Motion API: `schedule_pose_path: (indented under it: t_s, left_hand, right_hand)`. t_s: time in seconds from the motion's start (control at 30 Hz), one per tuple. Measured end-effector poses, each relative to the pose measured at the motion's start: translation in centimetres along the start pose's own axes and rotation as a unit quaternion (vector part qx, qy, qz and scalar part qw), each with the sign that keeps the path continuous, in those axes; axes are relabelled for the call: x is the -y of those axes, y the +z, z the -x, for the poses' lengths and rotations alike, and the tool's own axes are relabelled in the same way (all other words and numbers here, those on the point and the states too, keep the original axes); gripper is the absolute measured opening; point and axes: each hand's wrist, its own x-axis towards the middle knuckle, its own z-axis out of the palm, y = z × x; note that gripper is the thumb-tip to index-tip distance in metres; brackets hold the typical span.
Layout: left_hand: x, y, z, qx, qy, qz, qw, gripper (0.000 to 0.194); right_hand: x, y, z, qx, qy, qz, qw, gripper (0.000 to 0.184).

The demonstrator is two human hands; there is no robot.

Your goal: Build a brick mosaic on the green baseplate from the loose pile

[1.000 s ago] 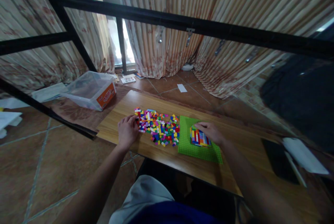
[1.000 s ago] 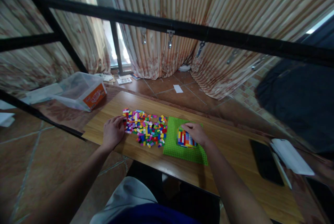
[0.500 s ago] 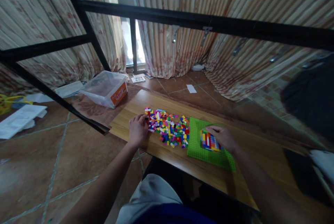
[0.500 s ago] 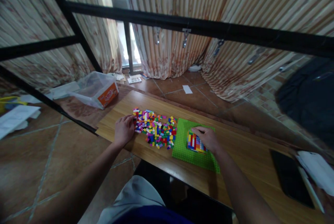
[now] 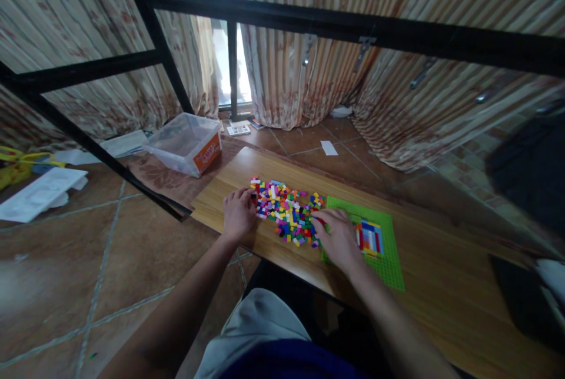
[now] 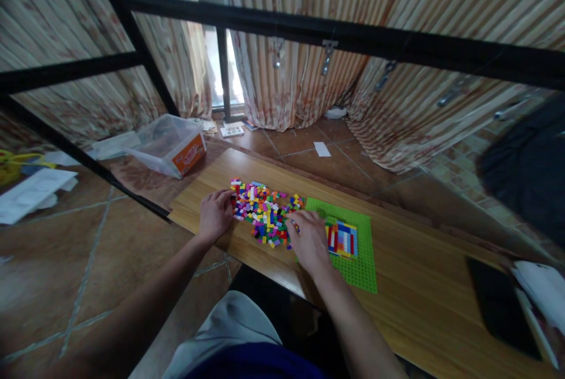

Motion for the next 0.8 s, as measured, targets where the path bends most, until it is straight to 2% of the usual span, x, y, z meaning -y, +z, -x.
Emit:
schedule_pose_path:
  t_s: [0.17, 0.37, 0.5, 0.6, 0.7, 0.8]
  left_hand:
    - [0.2, 0.2, 0.0, -0.003, 0.002, -0.008, 1.0, 0.035]
    - [0.4, 0.6, -0.1, -0.007, 0.005, -0.021, 1.0, 0.034]
    - [0.5, 0.7, -0.1, -0.012, 0.012, -0.023, 1.0, 0.034]
    - [0.4, 0.5, -0.1, -0.014, 0.012, -0.022, 1.0, 0.035]
    - [0.3, 0.2, -0.2, -0.008, 0.01, -0.019, 1.0, 0.034]
    - [0.2, 0.0, -0.2, -0.003, 0.007, -0.016, 1.0, 0.035]
  right_hand:
    - [3.7, 3.5, 1.0, 0.015, 0.005, -0.006, 1.0, 0.02]
    - [4.8, 5.2, 1.3, 0.015, 0.046, 0.027, 0.998, 0.018]
    - [4.6, 5.4, 1.0, 0.012, 0.067, 0.006, 0.998, 0.01]
    - [4.6, 5.1, 1.1, -0.008, 0.069, -0.03, 0.997, 0.012]
    - [4.5, 4.2, 1.7, -0.031, 0.083, -0.091, 0.992, 0.016]
    - [3.9, 2.8, 2.9, -0.05, 0.129, -0.159, 0.978, 0.017]
